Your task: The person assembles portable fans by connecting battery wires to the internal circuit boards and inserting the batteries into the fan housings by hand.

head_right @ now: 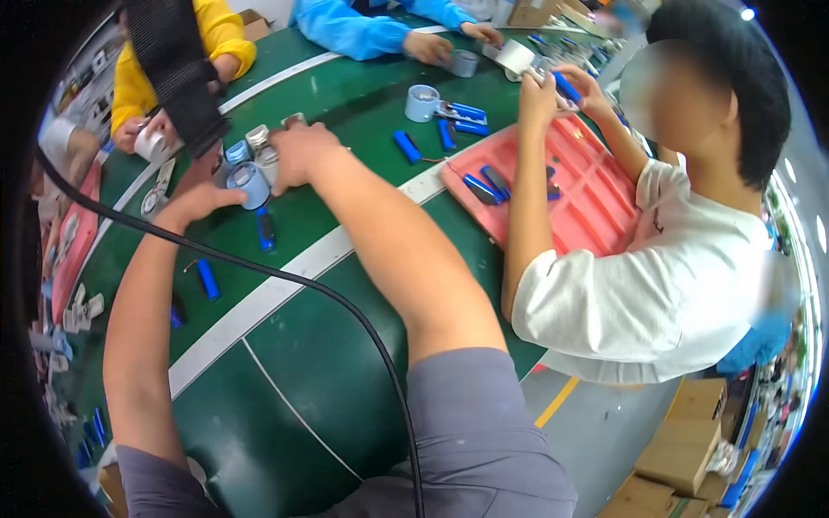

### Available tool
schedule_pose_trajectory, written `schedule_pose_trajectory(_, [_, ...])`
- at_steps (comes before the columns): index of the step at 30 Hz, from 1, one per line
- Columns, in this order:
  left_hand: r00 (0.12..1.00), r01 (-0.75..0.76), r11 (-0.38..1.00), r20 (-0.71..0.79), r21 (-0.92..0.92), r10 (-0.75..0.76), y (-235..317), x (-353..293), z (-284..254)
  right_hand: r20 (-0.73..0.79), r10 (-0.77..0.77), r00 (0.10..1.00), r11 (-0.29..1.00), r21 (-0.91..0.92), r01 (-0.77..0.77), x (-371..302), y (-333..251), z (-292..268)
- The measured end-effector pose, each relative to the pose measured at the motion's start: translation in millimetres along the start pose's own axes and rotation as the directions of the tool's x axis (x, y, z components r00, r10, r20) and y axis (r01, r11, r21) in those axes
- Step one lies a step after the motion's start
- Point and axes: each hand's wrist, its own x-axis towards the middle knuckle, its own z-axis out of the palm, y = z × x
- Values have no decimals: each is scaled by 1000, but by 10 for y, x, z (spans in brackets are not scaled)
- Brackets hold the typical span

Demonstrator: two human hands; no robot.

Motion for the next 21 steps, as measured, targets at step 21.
schedule_pose_trajectory(21, [985, -167, 908, -114, -384, 133, 235, -290, -163, -30, 99, 995, 991, -88, -101, -207, -398, -351])
